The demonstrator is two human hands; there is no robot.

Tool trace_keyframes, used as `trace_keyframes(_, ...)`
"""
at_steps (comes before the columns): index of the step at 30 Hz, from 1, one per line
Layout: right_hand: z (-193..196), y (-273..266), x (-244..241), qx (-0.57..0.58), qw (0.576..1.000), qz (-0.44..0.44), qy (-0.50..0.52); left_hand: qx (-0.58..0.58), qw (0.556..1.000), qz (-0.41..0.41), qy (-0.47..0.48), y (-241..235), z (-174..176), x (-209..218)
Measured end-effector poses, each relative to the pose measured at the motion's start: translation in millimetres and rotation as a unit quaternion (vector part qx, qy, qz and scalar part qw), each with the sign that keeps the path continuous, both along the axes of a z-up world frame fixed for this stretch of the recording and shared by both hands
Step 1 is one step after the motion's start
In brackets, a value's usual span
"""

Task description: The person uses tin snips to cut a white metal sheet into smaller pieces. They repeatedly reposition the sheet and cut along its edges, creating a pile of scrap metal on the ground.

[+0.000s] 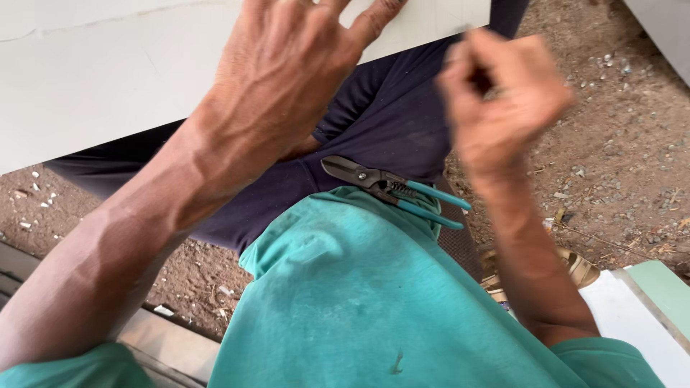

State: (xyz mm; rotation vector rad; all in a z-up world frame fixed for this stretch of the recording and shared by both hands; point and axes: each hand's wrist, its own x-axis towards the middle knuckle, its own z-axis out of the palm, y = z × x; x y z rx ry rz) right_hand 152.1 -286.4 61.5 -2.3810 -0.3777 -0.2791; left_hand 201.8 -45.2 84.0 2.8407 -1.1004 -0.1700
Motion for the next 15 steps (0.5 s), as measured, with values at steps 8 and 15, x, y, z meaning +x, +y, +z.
trace_keyframes(8, 8.4, 16.9, 11.3, 0.062, 0.992, -0.073, 0.078, 0.006, 1.0, -0.003, -0.003, 1.0, -9.2, -2.8)
trace_keyframes(15, -41.2, -32.4, 8.2, 0.338, 0.914, -0.135, 0.178, 0.006, 1.0, -0.008, 0.022, 3.8, -6.7, -0.8)
